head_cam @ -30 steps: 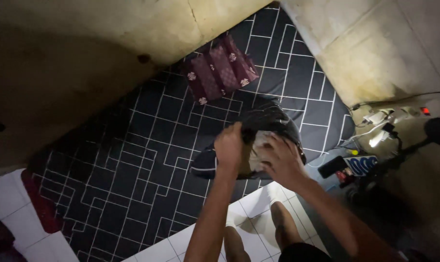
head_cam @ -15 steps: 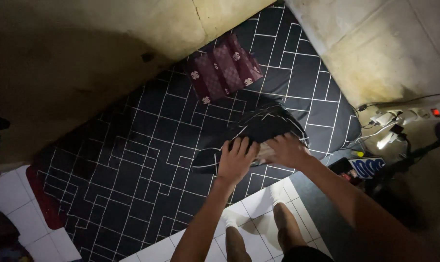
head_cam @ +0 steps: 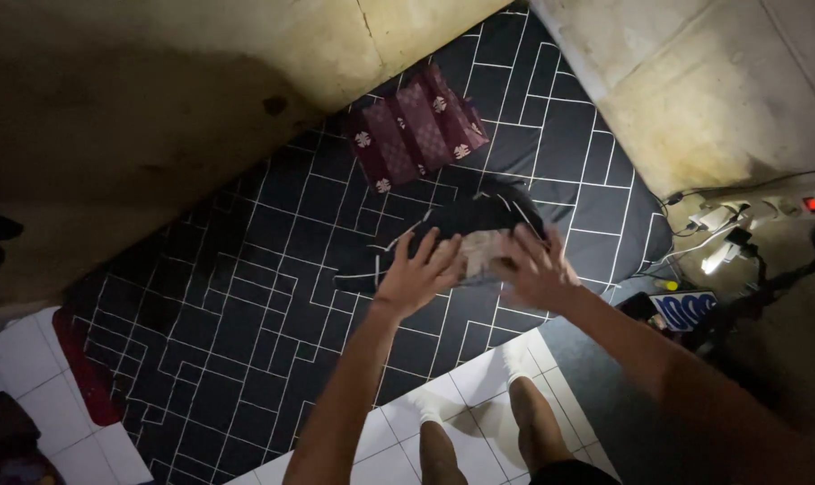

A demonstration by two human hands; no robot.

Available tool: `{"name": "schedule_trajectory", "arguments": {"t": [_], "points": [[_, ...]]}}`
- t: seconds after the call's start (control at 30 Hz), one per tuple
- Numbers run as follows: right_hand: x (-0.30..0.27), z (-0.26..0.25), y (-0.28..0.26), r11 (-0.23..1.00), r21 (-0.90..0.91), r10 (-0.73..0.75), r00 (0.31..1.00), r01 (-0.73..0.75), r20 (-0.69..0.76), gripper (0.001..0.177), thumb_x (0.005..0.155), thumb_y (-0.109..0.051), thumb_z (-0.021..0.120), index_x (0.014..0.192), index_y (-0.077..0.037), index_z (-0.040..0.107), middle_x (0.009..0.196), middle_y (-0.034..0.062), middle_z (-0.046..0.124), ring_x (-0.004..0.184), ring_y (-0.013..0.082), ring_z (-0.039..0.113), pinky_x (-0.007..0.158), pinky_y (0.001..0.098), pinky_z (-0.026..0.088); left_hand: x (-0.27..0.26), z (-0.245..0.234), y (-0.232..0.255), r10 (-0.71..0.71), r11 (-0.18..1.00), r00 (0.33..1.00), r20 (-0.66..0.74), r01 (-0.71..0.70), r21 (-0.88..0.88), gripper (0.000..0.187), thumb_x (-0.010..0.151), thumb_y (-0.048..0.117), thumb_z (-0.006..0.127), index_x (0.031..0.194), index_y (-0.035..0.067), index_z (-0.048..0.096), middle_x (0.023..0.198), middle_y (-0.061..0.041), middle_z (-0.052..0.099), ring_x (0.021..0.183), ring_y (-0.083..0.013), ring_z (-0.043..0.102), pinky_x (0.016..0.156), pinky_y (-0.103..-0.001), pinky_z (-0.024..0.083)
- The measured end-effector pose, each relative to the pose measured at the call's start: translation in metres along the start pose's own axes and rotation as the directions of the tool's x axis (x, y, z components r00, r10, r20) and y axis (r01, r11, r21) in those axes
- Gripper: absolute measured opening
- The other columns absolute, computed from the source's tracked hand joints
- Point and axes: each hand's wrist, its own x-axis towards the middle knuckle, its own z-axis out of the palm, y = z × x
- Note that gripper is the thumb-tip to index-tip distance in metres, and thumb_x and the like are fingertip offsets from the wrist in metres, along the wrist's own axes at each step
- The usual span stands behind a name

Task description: The person smooths a black and white patterned bedsheet on a single bed, then adjusts a ring light on a nearby stand. The person continues smoothing the sheet and then folds a pillow and places it at the head of the bed.

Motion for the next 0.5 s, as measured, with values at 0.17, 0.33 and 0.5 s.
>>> {"name": "schedule_trajectory", "arguments": {"t": [0.17,0.33,0.5], "points": [[0.003,0.017,0.024,0.975,-0.045,0.214,0.881,-0.215,0.422,0.01,0.077,-0.022,0.077,0.081,-0.016,0.07,0.127,0.0101,0.066,0.133,0.0358,0.048,0.105,0.0553,0.041,0.006,0.0,-0.008,-0.129,0.978,0.981,-0.142,0.102,-0.184,0.029,0.094,0.02,0.066,0.12,0.017,0.055,0.147,-0.012,0.049,0.13,-0.0372,0.052,0.103,-0.067,0.04],[0.003,0.026,0.03,0.929,0.082,0.316,0.888,-0.361,0.334,0.011,0.082,-0.021,0.076,0.085,-0.013,0.069,0.095,0.0016,0.066,0.11,0.0288,0.056,0.099,0.055,0.041,0.017,0.005,0.008,-0.288,0.927,0.928,-0.237,0.208,-0.312,0.02,0.087,0.012,0.068,0.105,0.012,0.059,0.119,-0.009,0.064,0.116,-0.0308,0.059,0.102,-0.062,0.042],[0.016,0.004,0.03,0.78,0.249,0.424,0.777,-0.574,0.465,0.023,0.089,-0.029,0.075,0.075,-0.011,0.069,0.078,0.0098,0.06,0.083,0.0255,0.057,0.089,0.0496,0.043,0.009,-0.016,0.013,-0.493,0.823,0.803,-0.334,0.306,-0.479,0.014,0.087,0.003,0.069,0.095,0.01,0.06,0.088,-0.007,0.066,0.088,-0.0257,0.064,0.095,-0.053,0.046]]}}
